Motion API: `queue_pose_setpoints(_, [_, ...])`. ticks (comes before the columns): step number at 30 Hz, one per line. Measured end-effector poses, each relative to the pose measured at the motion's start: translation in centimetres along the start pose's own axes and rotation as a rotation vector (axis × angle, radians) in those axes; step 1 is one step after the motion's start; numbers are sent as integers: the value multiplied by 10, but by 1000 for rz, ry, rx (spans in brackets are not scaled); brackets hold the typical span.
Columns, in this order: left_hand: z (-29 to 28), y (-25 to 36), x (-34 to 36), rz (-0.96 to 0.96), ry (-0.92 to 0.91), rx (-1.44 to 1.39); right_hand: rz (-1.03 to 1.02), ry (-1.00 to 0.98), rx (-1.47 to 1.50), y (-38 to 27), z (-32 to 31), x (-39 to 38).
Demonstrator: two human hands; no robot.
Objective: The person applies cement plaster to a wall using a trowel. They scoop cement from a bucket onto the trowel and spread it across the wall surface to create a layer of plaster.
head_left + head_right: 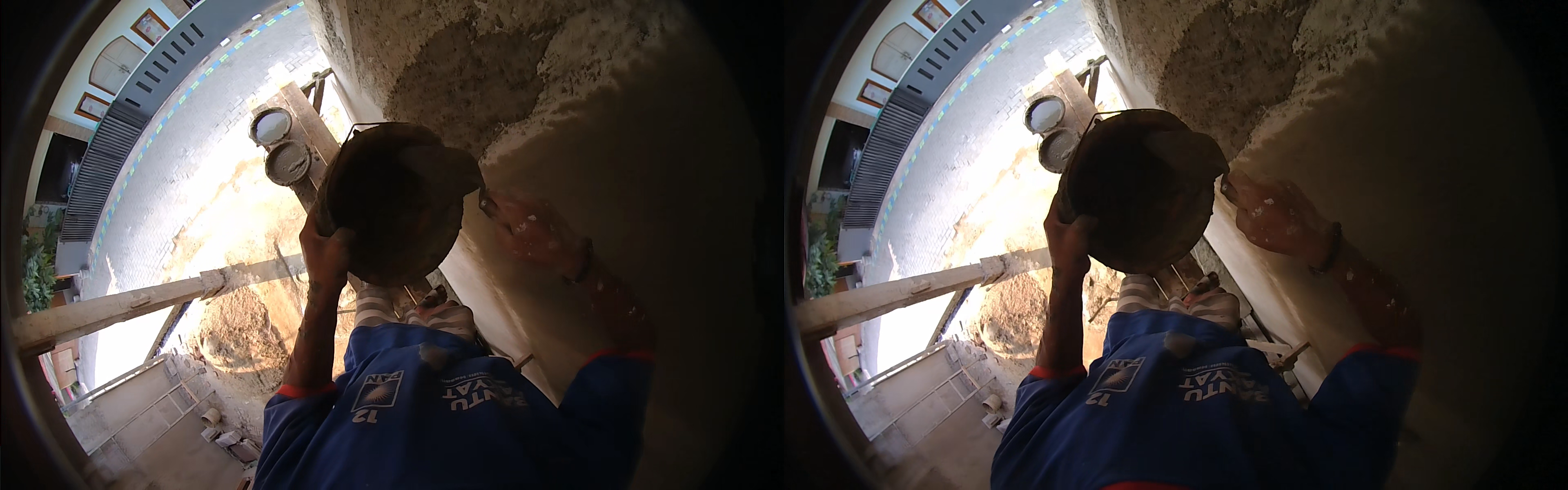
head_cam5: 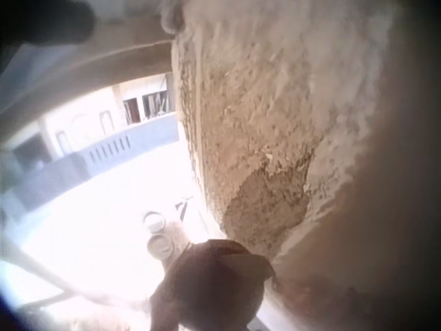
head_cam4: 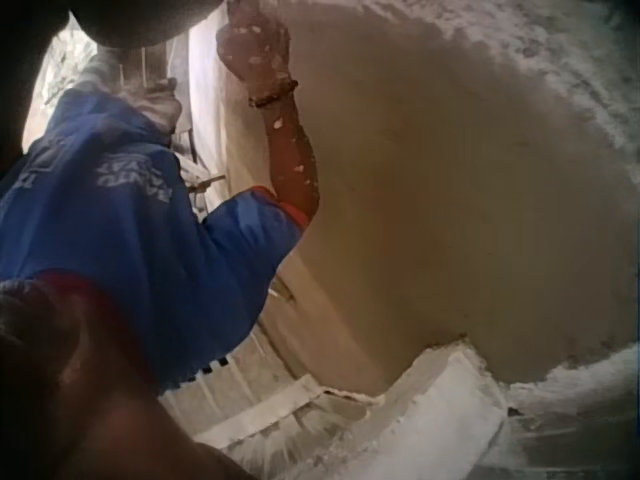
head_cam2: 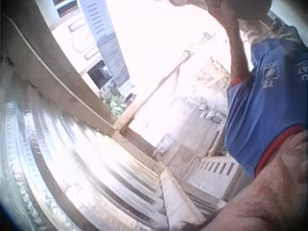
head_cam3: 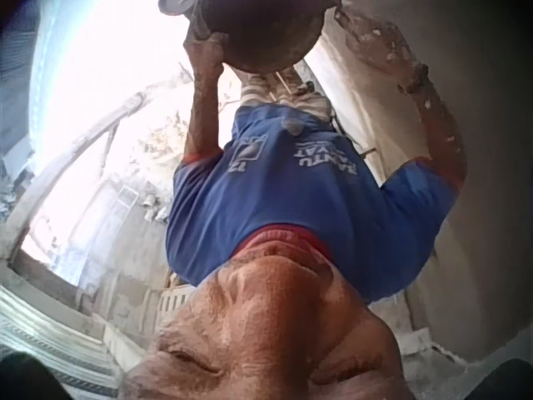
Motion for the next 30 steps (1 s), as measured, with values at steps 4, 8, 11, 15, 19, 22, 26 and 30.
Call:
queue_pose_setpoints(4, [9, 26, 6, 16, -16, -5, -453, 307, -760, -32, 16, 20])
queue_pose_setpoints(8, [13, 44, 15, 106, -90, -7, -152, 48, -650, -50, 48, 50])
queue_pose_setpoints(11, [12, 53, 23, 180, -159, -44, -180, 21, -1050, -62, 52, 41])
queue_pose_setpoints(15, [7, 47, 27, 55, -148, 1, -288, -2, -904, -88, 26, 39])
queue_pose_setpoints(19, [27, 51, 27, 123, -266, -5, -292, 174, -982, -99, 25, 65])
queue_pose_setpoints(22, [33, 58, 32, 172, -313, 65, -291, 52, -1017, -71, 62, 45])
queue_pose_setpoints(26, [22, 56, 29, 216, -232, 134, -258, -103, -1002, -73, 51, 24])
queue_pose_setpoints(30, [39, 56, 25, 192, -217, 249, -182, 122, -1266, -109, -8, 40])
Point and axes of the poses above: each hand's wrist, its own x-axis towards the middle knuckle, its own z-axis out of the palm, y = z × x, the point moved 4 cm from there along x, towards the middle knuckle, and after that the axes turned 5 degrees about z, right-handed, at the moved point
